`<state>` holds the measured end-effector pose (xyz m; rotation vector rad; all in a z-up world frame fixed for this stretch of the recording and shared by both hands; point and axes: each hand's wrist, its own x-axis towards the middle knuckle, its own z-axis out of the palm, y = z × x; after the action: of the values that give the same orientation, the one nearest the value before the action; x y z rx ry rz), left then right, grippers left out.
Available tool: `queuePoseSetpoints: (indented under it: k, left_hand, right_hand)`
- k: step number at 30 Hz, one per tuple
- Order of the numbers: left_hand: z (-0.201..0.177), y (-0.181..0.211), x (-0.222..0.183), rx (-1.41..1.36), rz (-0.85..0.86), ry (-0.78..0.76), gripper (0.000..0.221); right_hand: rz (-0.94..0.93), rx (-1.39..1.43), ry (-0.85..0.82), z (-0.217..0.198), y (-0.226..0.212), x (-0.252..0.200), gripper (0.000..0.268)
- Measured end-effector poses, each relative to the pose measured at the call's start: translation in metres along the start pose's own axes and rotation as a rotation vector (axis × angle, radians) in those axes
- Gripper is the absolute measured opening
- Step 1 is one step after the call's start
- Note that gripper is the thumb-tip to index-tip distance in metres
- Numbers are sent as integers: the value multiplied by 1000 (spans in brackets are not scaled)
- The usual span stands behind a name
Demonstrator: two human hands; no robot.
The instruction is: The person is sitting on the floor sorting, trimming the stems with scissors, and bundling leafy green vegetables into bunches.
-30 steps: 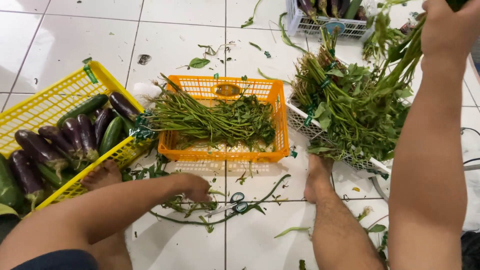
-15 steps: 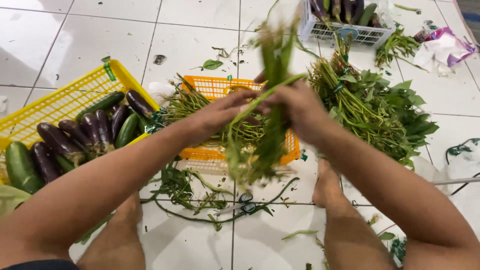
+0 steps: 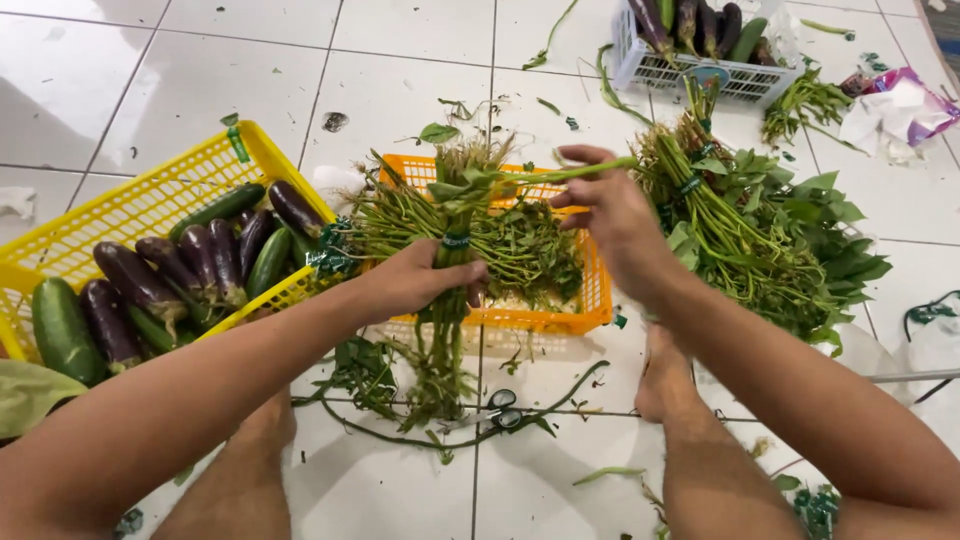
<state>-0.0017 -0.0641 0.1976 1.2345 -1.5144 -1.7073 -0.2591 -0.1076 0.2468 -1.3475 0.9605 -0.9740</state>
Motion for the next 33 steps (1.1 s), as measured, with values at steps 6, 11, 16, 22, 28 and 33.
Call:
queuePoseSetpoints:
  k: [6, 11, 16, 22, 28, 33]
  left_hand:
    - [-8, -1, -16, 218, -158, -6, 39]
    - [-8, -9, -20, 301, -238, -11, 43]
    - [1, 4, -23, 389, -305, -6, 39]
    - [-19, -10, -8, 305, -345, 40, 67]
    - [-41, -60, 20, 314, -375, 173, 79]
    - [-51, -104, 41, 529, -403, 134, 80]
  right_hand:
    - [22, 112, 204, -61, -19, 11, 34]
    - [-109, 139, 506, -130, -29, 20, 5]
    - [-200, 360, 842, -148, -49, 17, 15]
    - [410, 59, 697, -198, 110, 23, 18]
    - [713, -708, -440, -50, 146, -28, 44]
    - [413, -1155, -1094, 5, 252, -76, 52]
